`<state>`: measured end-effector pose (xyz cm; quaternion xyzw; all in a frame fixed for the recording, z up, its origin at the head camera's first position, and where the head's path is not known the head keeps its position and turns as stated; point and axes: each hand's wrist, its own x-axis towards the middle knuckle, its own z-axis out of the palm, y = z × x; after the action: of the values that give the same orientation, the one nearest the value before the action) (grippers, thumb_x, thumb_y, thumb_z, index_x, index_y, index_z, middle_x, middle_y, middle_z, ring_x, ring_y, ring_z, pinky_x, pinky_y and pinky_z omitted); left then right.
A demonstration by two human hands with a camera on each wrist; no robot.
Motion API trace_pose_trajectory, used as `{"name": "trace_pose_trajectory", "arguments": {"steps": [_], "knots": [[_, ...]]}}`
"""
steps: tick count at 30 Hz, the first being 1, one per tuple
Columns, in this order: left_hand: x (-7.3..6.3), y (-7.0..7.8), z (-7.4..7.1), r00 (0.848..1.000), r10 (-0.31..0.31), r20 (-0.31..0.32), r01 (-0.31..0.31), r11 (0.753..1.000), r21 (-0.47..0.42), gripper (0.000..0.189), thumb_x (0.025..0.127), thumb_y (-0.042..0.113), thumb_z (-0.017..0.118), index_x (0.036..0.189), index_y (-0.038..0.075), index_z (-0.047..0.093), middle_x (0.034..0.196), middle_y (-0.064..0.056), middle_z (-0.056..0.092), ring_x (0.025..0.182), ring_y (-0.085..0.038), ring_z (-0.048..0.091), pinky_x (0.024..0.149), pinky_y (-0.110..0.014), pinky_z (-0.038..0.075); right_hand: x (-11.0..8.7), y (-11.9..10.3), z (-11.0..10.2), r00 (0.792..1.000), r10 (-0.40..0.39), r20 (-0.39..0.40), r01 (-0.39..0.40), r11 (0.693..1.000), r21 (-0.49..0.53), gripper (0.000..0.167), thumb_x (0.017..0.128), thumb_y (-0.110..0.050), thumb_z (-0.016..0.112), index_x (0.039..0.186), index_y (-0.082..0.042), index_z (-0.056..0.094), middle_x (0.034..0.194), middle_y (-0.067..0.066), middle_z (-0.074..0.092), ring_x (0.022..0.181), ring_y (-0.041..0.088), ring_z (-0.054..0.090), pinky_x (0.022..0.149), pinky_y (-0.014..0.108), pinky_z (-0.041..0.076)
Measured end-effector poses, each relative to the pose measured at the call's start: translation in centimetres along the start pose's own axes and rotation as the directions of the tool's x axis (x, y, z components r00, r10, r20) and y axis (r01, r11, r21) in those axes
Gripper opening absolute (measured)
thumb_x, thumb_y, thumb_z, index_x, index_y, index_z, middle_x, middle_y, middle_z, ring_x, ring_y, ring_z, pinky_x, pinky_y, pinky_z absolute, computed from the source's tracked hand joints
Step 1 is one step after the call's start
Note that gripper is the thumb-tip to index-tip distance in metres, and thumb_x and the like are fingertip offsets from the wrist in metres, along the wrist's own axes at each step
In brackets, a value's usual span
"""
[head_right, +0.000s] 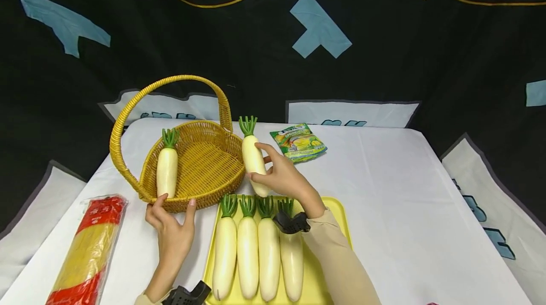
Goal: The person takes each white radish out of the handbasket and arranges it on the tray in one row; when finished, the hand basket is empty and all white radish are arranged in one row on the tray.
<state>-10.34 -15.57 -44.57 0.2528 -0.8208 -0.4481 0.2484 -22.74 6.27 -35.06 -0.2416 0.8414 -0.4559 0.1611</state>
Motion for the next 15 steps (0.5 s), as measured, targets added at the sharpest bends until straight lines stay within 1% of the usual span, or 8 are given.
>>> {"name": "trace_pose_trajectory", "arguments": {"steps": [2, 4, 10, 15], "knots": [[0.0, -0.1, 0.0, 1.0, -0.001, -0.003, 0.001, 1.0, 0.001, 0.066, 0.087, 0.043, 0.054, 0.134, 0.014, 0.019, 0.143, -0.026, -0.006, 0.105, -0.057, 0.04, 0.079, -0.061, 0.036, -1.0, 0.8, -0.3, 1.0, 0.005, -0.006, -0.006, 0.999, -0.034, 0.073, 0.081, -0.032, 0.067, 0.14, -0.029, 0.025, 0.122, 0.012, 0.051, 0.087, 0.018, 0.064, 0.066, 0.028, 0.049], [0.0, -0.1, -0.1, 1.0, 0.0, -0.009, 0.0, 1.0, 0.002, 0.065, 0.087, 0.042, 0.055, 0.134, 0.014, 0.019, 0.143, -0.026, -0.006, 0.104, -0.057, 0.041, 0.079, -0.061, 0.036, -2.1, 1.7, -0.6, 1.0, 0.021, -0.01, -0.021, 0.999, -0.047, 0.072, 0.081, -0.032, 0.066, 0.14, -0.027, 0.026, 0.122, 0.015, 0.052, 0.085, 0.017, 0.064, 0.064, 0.027, 0.049], [0.0, -0.1, 0.0, 1.0, 0.005, -0.009, -0.005, 1.0, 0.005, 0.065, 0.087, 0.042, 0.055, 0.133, 0.014, 0.02, 0.143, -0.027, -0.004, 0.105, -0.056, 0.041, 0.076, -0.059, 0.038, -5.6, 4.5, -0.9, 0.994, 0.103, -0.033, -0.105, 0.989, -0.1, 0.07, 0.082, -0.032, 0.065, 0.14, -0.021, 0.027, 0.12, 0.02, 0.052, 0.083, 0.018, 0.063, 0.062, 0.026, 0.047], [0.0, 0.0, 0.1, 1.0, 0.003, -0.008, -0.003, 1.0, 0.003, 0.064, 0.087, 0.041, 0.055, 0.134, 0.014, 0.02, 0.143, -0.026, -0.004, 0.105, -0.056, 0.041, 0.076, -0.059, 0.039, -8.0, 6.0, -1.0, 0.986, 0.155, -0.061, -0.162, 0.977, -0.14, 0.071, 0.082, -0.035, 0.065, 0.14, -0.019, 0.026, 0.121, 0.022, 0.051, 0.081, 0.018, 0.063, 0.059, 0.026, 0.046]]}}
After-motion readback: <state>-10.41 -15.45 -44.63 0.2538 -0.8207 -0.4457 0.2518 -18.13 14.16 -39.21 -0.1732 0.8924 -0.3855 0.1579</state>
